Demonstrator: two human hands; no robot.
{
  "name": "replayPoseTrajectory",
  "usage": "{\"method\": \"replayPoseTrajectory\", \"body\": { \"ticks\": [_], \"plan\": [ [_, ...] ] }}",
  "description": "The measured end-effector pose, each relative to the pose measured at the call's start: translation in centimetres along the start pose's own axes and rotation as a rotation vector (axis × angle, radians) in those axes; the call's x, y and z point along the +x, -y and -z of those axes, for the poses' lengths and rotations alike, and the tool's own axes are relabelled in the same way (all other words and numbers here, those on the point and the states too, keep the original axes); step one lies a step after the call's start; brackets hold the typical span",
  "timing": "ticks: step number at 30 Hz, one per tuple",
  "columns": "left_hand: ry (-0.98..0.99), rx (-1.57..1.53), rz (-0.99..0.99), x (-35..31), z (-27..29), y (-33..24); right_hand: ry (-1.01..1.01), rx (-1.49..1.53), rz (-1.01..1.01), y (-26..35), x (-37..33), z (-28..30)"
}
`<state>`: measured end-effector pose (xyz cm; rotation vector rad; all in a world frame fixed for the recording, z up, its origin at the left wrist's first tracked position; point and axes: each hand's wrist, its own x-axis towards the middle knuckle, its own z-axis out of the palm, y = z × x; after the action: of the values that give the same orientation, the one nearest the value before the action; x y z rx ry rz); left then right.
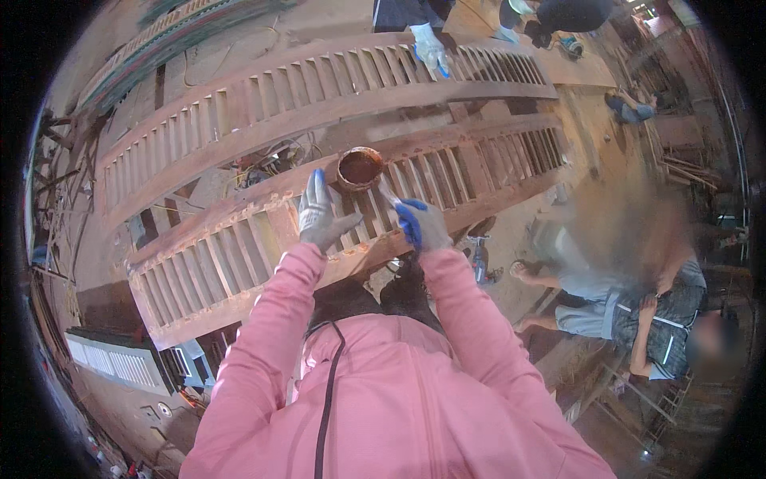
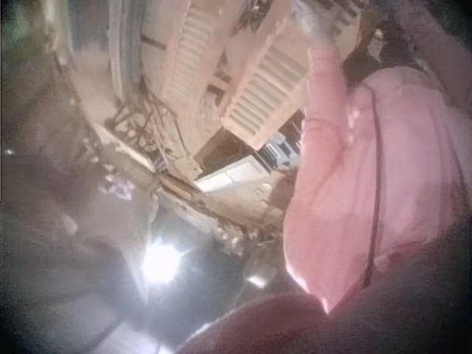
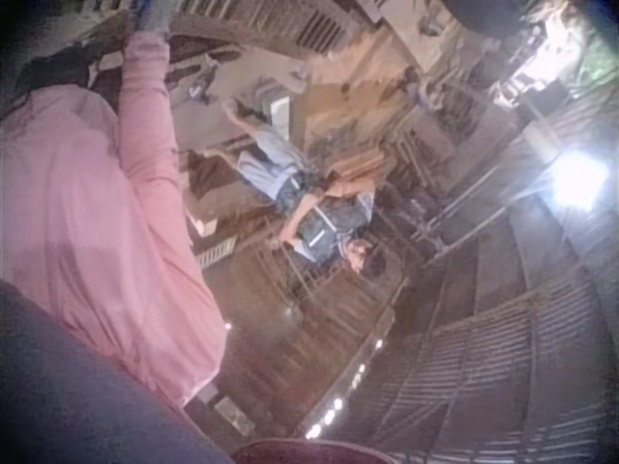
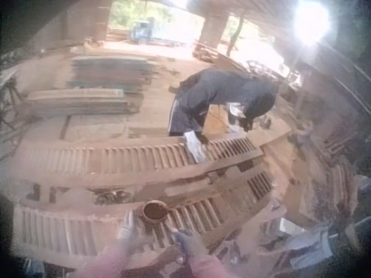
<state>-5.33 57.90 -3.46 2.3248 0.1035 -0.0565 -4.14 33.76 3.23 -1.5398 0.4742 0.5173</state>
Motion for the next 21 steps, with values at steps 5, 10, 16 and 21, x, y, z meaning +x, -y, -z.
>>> {"method": "replayPoseTrajectory", "body": {
  "ticks": [5,10,16,21],
  "plan": [
    [-0.003,0.164,-0.044,4.2,-0.8,1.0,-0.027,-0.028,0.057,-2.1,-8.2,3.0],
    [0.035,0.128,-0.035,5.9,-2.5,1.8,-0.228,0.303,-0.031,-7.6,-13.7,6.6],
    [-0.066,0.191,-0.110,4.4,-2.9,3.8,-0.195,-0.218,0.206,-3.4,-13.9,4.7],
    [-0.130,0.280,-0.194,-2.4,0.2,4.9,-0.169,-0.600,0.491,1.8,-7.0,0.6]
  ]
}}
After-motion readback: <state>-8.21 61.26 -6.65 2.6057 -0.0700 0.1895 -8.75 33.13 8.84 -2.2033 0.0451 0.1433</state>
